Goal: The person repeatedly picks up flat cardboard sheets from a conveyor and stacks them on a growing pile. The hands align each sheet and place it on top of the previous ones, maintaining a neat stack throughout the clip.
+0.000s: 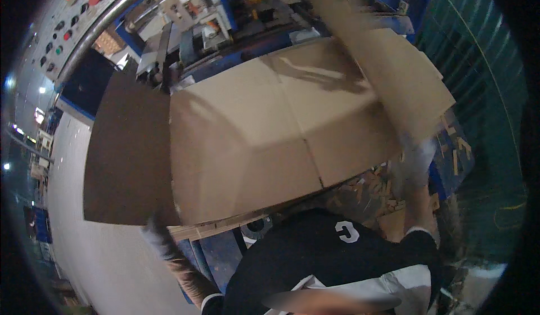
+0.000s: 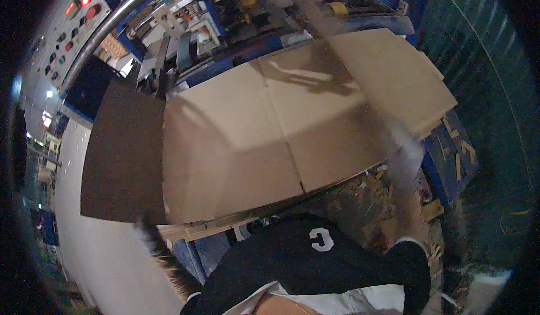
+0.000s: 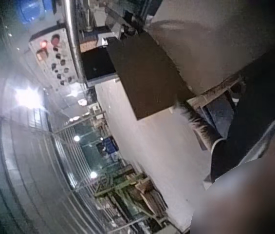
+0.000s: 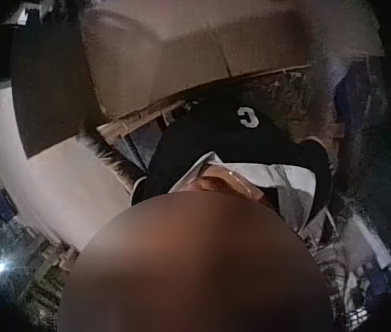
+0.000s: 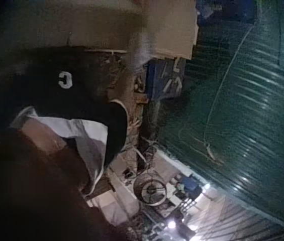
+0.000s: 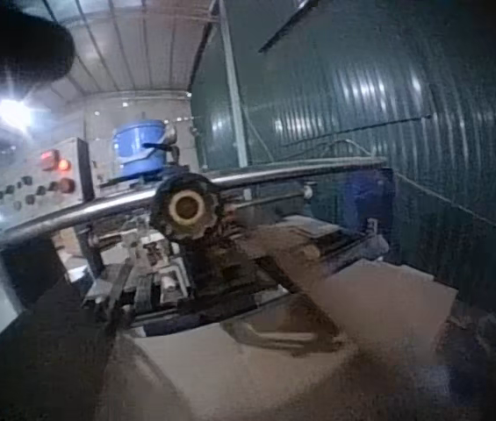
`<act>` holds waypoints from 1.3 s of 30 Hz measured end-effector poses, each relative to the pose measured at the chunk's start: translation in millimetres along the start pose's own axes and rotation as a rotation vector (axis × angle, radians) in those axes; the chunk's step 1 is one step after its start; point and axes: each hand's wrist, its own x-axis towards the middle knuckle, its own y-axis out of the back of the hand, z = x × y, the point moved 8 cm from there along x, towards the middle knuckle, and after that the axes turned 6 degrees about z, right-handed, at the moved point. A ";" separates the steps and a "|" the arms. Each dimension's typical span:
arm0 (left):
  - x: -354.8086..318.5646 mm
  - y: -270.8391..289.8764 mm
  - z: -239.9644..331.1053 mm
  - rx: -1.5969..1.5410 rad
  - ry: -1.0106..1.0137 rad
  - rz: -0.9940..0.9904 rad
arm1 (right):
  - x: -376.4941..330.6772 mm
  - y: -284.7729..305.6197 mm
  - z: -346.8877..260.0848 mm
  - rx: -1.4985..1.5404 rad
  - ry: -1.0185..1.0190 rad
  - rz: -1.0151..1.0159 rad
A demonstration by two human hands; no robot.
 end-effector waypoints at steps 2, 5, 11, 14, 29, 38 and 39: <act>-42.8 -36.1 29.7 -0.480 0.187 0.025 | -58.7 -52.1 -39.3 -0.492 0.932 -0.471; -78.9 -87.0 125.5 0.151 -0.662 -0.329 | -84.0 -93.0 -3.7 -0.614 0.932 -0.798; -81.3 -122.1 147.7 0.379 -1.063 -0.700 | -80.7 -113.7 12.3 -0.636 1.062 -0.909; -69.7 -122.7 140.8 0.335 -1.037 -0.732 | -70.4 -118.3 17.1 -0.631 1.118 -0.918; 42.8 -176.8 142.5 0.183 -1.100 -0.218 | 68.3 -199.9 75.9 -0.767 0.882 -0.834; 133.2 -252.9 138.5 0.658 -0.511 -0.018 | 122.0 -256.9 114.2 -0.944 0.705 -0.468; 126.3 -228.8 134.8 0.550 -0.468 0.066 | 121.6 -239.0 111.1 -0.762 0.726 -0.449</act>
